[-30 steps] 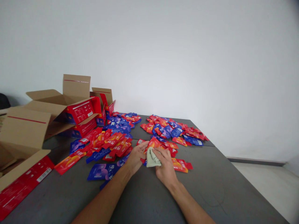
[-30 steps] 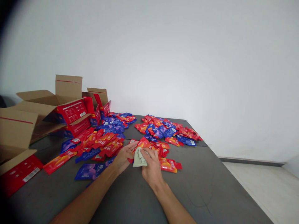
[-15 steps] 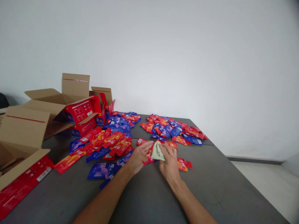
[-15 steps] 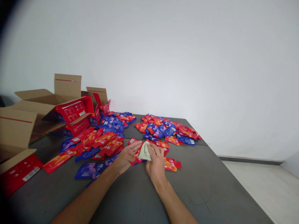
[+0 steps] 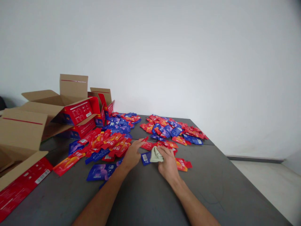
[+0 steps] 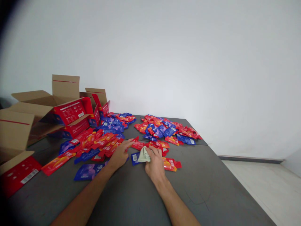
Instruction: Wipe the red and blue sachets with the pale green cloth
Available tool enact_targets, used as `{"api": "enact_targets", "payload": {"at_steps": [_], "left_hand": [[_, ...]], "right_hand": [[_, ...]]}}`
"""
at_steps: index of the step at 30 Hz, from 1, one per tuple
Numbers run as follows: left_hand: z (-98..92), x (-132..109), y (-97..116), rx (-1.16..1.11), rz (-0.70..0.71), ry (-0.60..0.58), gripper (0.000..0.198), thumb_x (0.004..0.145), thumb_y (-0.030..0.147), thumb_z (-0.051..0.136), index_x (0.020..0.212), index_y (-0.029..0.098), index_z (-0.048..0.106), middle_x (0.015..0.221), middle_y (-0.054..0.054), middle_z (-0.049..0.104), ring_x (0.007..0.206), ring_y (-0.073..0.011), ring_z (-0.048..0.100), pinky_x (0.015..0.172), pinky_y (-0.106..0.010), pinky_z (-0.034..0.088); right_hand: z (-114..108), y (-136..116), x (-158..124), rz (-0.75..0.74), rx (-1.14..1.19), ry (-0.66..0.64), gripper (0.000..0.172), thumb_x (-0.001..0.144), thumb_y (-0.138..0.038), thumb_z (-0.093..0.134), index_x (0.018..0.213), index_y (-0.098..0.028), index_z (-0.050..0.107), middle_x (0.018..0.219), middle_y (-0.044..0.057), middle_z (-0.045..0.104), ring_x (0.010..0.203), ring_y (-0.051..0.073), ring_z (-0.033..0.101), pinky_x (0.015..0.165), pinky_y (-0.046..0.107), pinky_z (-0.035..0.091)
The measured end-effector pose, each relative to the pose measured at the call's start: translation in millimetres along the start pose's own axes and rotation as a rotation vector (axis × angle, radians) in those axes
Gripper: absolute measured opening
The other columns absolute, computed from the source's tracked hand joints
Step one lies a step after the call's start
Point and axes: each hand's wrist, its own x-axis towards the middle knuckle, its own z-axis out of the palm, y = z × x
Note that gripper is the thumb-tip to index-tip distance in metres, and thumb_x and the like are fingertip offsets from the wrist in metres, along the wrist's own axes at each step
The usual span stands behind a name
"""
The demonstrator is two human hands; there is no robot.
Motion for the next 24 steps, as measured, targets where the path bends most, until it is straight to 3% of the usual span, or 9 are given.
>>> {"api": "enact_targets", "payload": {"at_steps": [3,6,9,12,14,16,19,21,24], "left_hand": [[-18.1,5,-5,0.211,0.055,0.056,0.066,0.054,-0.004,0.053,0.110,0.023,0.074,0.133,-0.010,0.063,0.135,-0.0315,0.044,0.122,-0.044,0.017],[-27.4,3,-13,0.340,0.006,0.107,0.047,0.054,-0.002,0.059,0.093,0.020,0.074,0.121,-0.016,0.067,0.136,-0.0380,0.041,0.120,-0.051,0.013],[-24.6,-4,-22,0.419,-0.089,0.168,0.020,0.054,0.002,0.066,0.061,0.022,0.065,0.090,-0.017,0.069,0.137,-0.0457,0.034,0.115,-0.062,0.001],[-12.0,-9,-26,0.540,-0.052,0.187,0.019,0.065,0.014,0.069,0.053,0.023,0.059,0.076,-0.017,0.065,0.135,-0.0459,0.035,0.114,-0.064,0.002],[0.3,-10,-26,0.614,0.026,0.119,0.016,0.077,0.022,0.064,0.062,0.023,0.066,0.080,-0.017,0.067,0.128,-0.0417,0.045,0.116,-0.058,0.011],[14.1,-11,-23,0.676,0.080,-0.030,0.020,0.086,0.024,0.054,0.082,0.020,0.073,0.095,-0.017,0.070,0.120,-0.0353,0.052,0.117,-0.051,0.020],[32.1,-14,-19,0.829,0.064,-0.256,0.034,0.090,0.018,0.045,0.115,0.014,0.067,0.121,-0.018,0.066,0.123,-0.0299,0.053,0.112,-0.043,0.031],[38.3,-16,-17,0.917,0.000,-0.293,0.038,0.087,0.015,0.047,0.121,0.012,0.064,0.122,-0.020,0.066,0.121,-0.0308,0.054,0.106,-0.043,0.036],[36.9,-15,-13,0.885,-0.067,-0.236,0.042,0.078,0.012,0.056,0.119,0.012,0.065,0.117,-0.020,0.067,0.114,-0.0323,0.059,0.099,-0.042,0.041]], "right_hand": [[-1,11,2,0.035,-0.042,0.019,0.070,0.062,0.004,0.050,0.125,-0.022,0.068,0.123,0.010,0.065,0.111,0.030,0.055,0.097,0.048,0.047],[0,16,2,0.047,-0.056,0.041,0.067,0.064,0.003,0.050,0.123,-0.022,0.069,0.121,0.011,0.066,0.112,0.031,0.056,0.098,0.048,0.046],[0,17,3,0.056,-0.050,0.045,0.065,0.065,0.003,0.051,0.122,-0.022,0.069,0.120,0.010,0.066,0.111,0.030,0.057,0.099,0.049,0.046],[0,17,4,0.077,-0.051,0.039,0.062,0.067,0.002,0.051,0.121,-0.021,0.070,0.119,0.011,0.066,0.112,0.030,0.057,0.099,0.047,0.046],[-1,16,4,0.090,-0.053,0.046,0.061,0.067,0.003,0.050,0.120,-0.019,0.070,0.119,0.011,0.066,0.112,0.029,0.057,0.099,0.046,0.046],[-3,15,5,0.099,-0.052,0.043,0.062,0.066,0.003,0.050,0.120,-0.019,0.070,0.120,0.011,0.066,0.113,0.029,0.057,0.100,0.045,0.046],[-3,16,6,0.122,-0.057,0.033,0.064,0.063,0.003,0.049,0.121,-0.017,0.070,0.122,0.011,0.066,0.114,0.028,0.057,0.102,0.044,0.045],[-3,16,6,0.131,-0.056,0.036,0.064,0.063,0.003,0.050,0.121,-0.017,0.070,0.122,0.011,0.066,0.113,0.029,0.057,0.103,0.045,0.045],[-1,18,6,0.122,-0.035,0.045,0.063,0.063,0.002,0.050,0.119,-0.017,0.071,0.121,0.011,0.066,0.113,0.029,0.057,0.102,0.045,0.045]]}}
